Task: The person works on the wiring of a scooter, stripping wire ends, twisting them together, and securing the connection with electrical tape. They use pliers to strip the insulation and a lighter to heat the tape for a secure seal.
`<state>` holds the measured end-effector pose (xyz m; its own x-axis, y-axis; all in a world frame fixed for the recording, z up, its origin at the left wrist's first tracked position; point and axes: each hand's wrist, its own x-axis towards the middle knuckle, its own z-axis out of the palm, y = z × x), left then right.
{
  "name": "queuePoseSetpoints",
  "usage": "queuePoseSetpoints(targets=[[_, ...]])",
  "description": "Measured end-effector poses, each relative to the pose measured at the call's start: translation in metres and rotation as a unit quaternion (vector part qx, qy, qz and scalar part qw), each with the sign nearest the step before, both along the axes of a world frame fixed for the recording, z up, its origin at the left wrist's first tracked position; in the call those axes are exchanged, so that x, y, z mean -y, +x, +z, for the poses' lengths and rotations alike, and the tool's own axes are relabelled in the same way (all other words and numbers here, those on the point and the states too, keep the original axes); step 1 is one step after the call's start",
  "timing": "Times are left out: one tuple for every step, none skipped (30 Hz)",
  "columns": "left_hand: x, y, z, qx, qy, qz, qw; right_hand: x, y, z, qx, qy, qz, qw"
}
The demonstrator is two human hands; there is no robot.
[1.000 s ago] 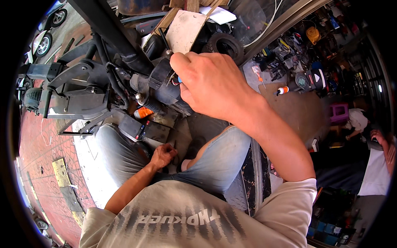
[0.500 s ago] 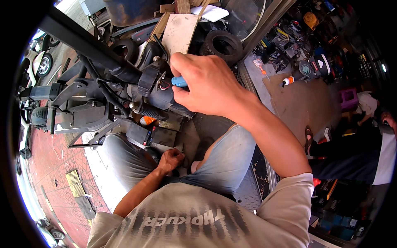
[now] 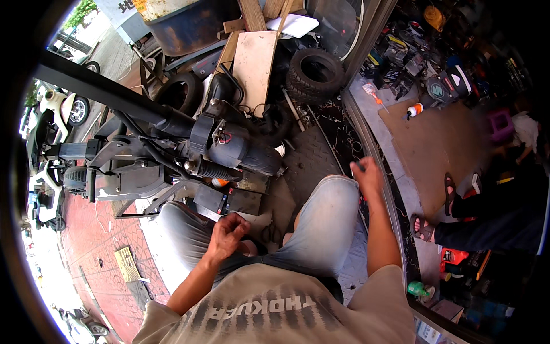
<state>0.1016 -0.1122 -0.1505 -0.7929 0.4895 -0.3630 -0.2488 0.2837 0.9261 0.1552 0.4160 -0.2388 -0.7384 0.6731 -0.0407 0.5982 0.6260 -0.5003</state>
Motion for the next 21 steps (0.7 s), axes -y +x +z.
queuePoseSetpoints(targets=[[-0.005,-0.006,0.037,0.022,0.004,0.021,1.0,-0.014,0.044,-0.067,0.072,0.008,-0.012,0.997],[-0.009,-0.013,0.071,0.047,0.019,0.044,0.998,-0.028,0.094,-0.124,0.129,0.025,-0.014,0.991],[-0.007,-0.022,0.085,-0.054,0.048,0.039,0.997,-0.042,0.14,-0.159,0.167,0.043,-0.021,0.985],[0.005,-0.03,0.098,-0.156,0.062,0.05,0.984,-0.042,0.163,-0.193,0.182,0.047,-0.019,0.982],[0.007,-0.04,0.119,-0.245,0.074,0.048,0.966,-0.024,0.167,-0.209,0.178,0.026,-0.038,0.983],[0.012,-0.047,0.135,-0.268,0.063,0.065,0.959,-0.007,0.172,-0.216,0.178,0.007,-0.061,0.982],[0.01,-0.056,0.151,-0.331,0.06,0.074,0.939,0.002,0.182,-0.213,0.179,-0.007,-0.092,0.98],[0.013,-0.066,0.16,-0.381,0.058,0.098,0.917,0.007,0.189,-0.203,0.178,-0.019,-0.125,0.976],[0.016,-0.072,0.175,-0.405,0.081,0.127,0.902,0.007,0.17,-0.174,0.129,0.004,-0.126,0.984],[0.021,-0.077,0.188,-0.411,0.115,0.164,0.889,0.005,0.149,-0.137,0.081,0.03,-0.124,0.989],[0.028,-0.083,0.193,-0.425,0.124,0.208,0.872,0.003,0.12,-0.097,0.014,0.029,-0.172,0.985],[0.03,-0.091,0.193,-0.428,0.152,0.25,0.855,-0.03,0.114,-0.065,-0.138,-0.028,-0.22,0.965],[0.038,-0.092,0.193,-0.427,0.148,0.26,0.853,-0.016,0.072,-0.014,-0.226,-0.046,-0.206,0.951],[0.04,-0.096,0.188,-0.416,0.16,0.265,0.855,-0.025,0.053,0.028,-0.27,-0.058,-0.17,0.946],[0.043,-0.097,0.185,-0.41,0.161,0.273,0.855,0.003,0.021,0.076,-0.334,-0.055,-0.117,0.934],[0.042,-0.095,0.184,-0.414,0.161,0.273,0.853,0.039,-0.008,0.129,-0.376,-0.118,-0.074,0.916],[0.038,-0.094,0.183,-0.416,0.165,0.269,0.853,0.075,-0.024,0.161,-0.401,-0.135,-0.011,0.906],[0.037,-0.093,0.181,-0.419,0.164,0.264,0.853,0.112,-0.043,0.191,-0.423,-0.16,0.055,0.89],[0.037,-0.096,0.18,-0.452,0.147,0.249,0.844,0.149,-0.062,0.221,-0.439,-0.191,0.12,0.87],[0.037,-0.102,0.184,-0.5,0.125,0.257,0.818,0.178,-0.075,0.235,-0.43,-0.171,0.184,0.867],[0.032,-0.112,0.188,-0.542,0.112,0.261,0.791,0.2,-0.087,0.246,-0.43,-0.147,0.228,0.861]])
